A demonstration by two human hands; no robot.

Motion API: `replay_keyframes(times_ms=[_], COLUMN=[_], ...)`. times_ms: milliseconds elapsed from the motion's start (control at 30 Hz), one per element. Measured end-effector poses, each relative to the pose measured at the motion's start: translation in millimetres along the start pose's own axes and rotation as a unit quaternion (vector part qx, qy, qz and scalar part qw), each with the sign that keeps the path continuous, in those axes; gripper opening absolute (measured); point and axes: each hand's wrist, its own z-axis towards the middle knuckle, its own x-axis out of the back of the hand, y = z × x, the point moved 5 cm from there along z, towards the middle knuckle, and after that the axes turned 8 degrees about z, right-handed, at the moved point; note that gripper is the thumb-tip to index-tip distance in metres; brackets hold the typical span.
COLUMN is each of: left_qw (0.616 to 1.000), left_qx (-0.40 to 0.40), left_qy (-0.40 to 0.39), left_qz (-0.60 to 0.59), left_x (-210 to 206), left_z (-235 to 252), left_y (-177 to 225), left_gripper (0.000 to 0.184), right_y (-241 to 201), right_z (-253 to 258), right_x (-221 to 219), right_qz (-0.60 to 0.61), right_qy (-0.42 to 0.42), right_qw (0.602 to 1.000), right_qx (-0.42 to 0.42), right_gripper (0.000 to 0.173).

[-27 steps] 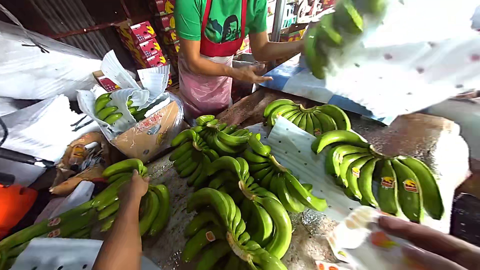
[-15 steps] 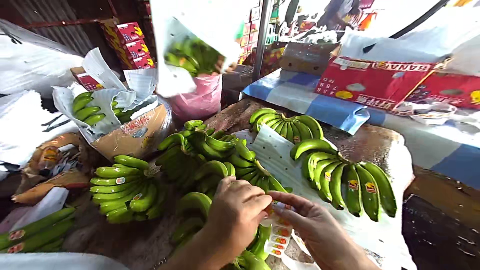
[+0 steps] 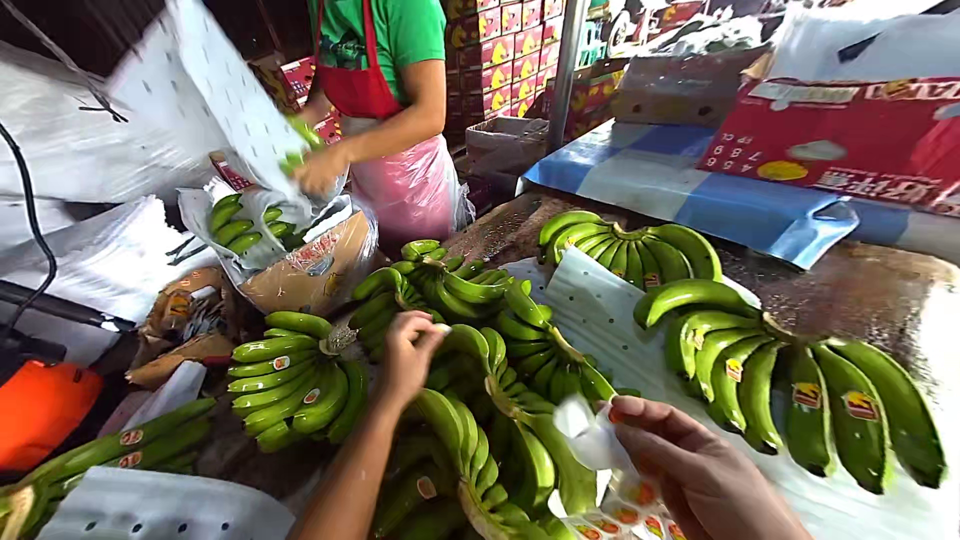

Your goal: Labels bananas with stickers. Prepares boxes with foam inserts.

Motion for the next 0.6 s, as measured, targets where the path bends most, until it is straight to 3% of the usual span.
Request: replay_keyframes(times_ms=[67, 133, 267, 367, 467, 533, 600], left_qw=[0.990, 0.976, 0.956, 0.939, 0.923, 0.954, 0.993], left_qx=[0.129, 0.184, 0.226, 0.245, 0.269, 0.172, 0.030], left_qy=[0.015, 0.037, 0.037, 0.053, 0.081, 0.102, 0.055], left_qz=[0.056, 0.110, 0.186, 0.237, 0.264, 0.222, 0.103], left_x=[6.5, 8.9, 0.1, -5.9, -5.6, -6.3, -12.1], left_z=[42.1, 68.6, 101.6, 112.1, 111.3, 105.0, 85.1], left_y=[-80.1, -134.8, -174.5, -179.4, -170.1, -133.4, -65.1], left_gripper=[0.032, 0.033, 0.027, 0.032, 0.055, 0.038, 0.021], right_y=[-2.2, -2.3, 3.2, 7.5, 9.8, 9.7, 10.4], right_z=[0.6, -0.1, 6.2, 15.6, 21.8, 24.4, 25.6], right_x=[1.3, -3.1, -7.3, -6.7, -10.1, -11.7, -11.9], right_qz=[-0.044, -0.083, -0.061, -0.039, -0.061, -0.062, -0.048], right_qy=[-0.038, -0.091, -0.180, -0.202, -0.135, -0.086, -0.063], right_qw=[0.998, 0.992, 0.982, 0.979, 0.989, 0.994, 0.996], right_qx=[-0.002, -0.006, -0.010, 0.010, 0.011, -0.012, -0.035], right_gripper=[0.035, 0.040, 0.027, 0.029, 0.031, 0.032, 0.032])
